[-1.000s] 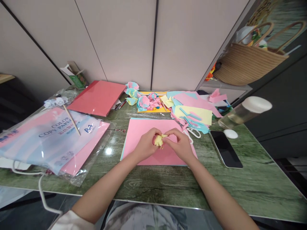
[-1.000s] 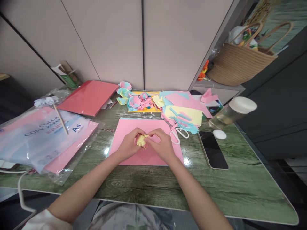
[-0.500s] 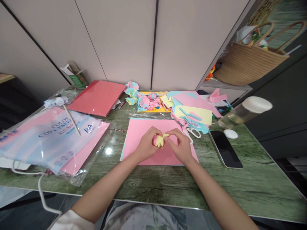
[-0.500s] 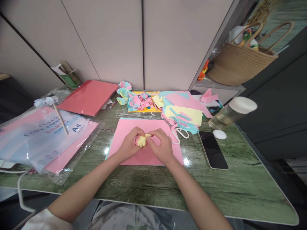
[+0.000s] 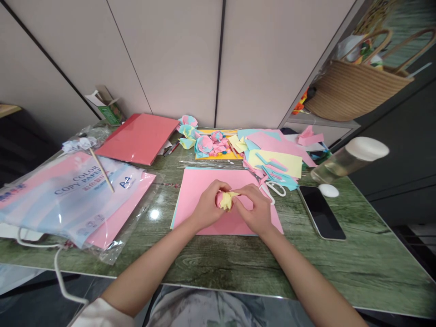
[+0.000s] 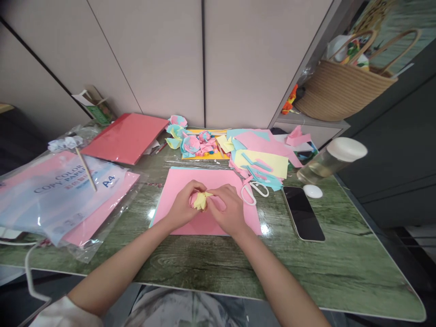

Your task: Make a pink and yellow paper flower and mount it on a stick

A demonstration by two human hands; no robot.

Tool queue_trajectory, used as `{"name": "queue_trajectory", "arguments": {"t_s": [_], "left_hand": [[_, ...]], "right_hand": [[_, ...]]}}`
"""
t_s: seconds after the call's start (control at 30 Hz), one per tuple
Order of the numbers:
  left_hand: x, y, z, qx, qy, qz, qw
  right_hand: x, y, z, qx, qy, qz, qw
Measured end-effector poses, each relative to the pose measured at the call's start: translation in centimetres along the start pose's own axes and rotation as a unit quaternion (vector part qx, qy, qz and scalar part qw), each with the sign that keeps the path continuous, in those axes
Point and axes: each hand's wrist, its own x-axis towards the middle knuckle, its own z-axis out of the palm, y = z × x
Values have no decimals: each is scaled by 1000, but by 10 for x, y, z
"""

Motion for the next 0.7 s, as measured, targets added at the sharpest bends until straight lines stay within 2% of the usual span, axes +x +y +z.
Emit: {"name": "queue_trajectory", "arguments": {"t_s": [0.23, 0.57, 0.7], "left_hand": [[0, -1, -1, -9, 9, -14, 1000], [1, -4, -3, -9, 2, -35, 999], [2, -5, -4, -41, -14, -57, 997]], "right_hand": [[-1, 1, 0, 4, 16, 12, 1000], [3, 6, -3, -13, -4, 8, 1000], [4, 6, -3, 6, -11, 32, 999]]}}
